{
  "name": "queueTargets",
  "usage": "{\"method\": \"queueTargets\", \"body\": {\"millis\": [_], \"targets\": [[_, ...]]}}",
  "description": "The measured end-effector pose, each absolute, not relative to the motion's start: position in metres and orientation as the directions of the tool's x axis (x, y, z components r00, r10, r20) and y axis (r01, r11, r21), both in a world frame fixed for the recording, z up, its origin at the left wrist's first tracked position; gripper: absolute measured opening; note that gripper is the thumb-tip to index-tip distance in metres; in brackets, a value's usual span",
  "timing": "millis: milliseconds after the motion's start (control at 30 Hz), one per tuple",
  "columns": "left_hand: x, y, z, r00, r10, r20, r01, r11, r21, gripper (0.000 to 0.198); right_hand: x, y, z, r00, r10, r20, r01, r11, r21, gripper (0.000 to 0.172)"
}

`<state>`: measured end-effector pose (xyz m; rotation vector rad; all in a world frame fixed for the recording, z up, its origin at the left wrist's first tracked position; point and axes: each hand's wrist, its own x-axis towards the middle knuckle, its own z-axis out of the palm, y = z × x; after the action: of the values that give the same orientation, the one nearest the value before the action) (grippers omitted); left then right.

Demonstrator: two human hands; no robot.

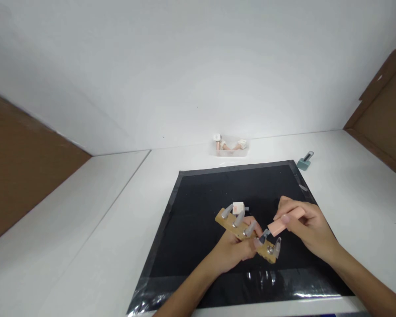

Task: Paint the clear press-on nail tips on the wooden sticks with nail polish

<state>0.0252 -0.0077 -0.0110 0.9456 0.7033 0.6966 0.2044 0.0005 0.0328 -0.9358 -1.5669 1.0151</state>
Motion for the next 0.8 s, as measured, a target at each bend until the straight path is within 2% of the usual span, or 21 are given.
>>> {"method": "queueTargets", "body": {"millis": [433,800], "targets": [[0.0260,-0.0083,-0.0111,0.562,0.794,-0.233,-0.221,0.415,0.882,0.049,0.2051,0.0002,0.0315,-0.201,0.905,0.376,0.098,0.400,-0.911,0.019],[0.0270,-0.0083,-0.0077,0.548,0.798,-0.251,-0.218,0.426,0.878,0.048,0.2043,-0.0014,0.0321,-0.194,0.926,0.325,0.089,0.346,-0.934,0.024]]}}
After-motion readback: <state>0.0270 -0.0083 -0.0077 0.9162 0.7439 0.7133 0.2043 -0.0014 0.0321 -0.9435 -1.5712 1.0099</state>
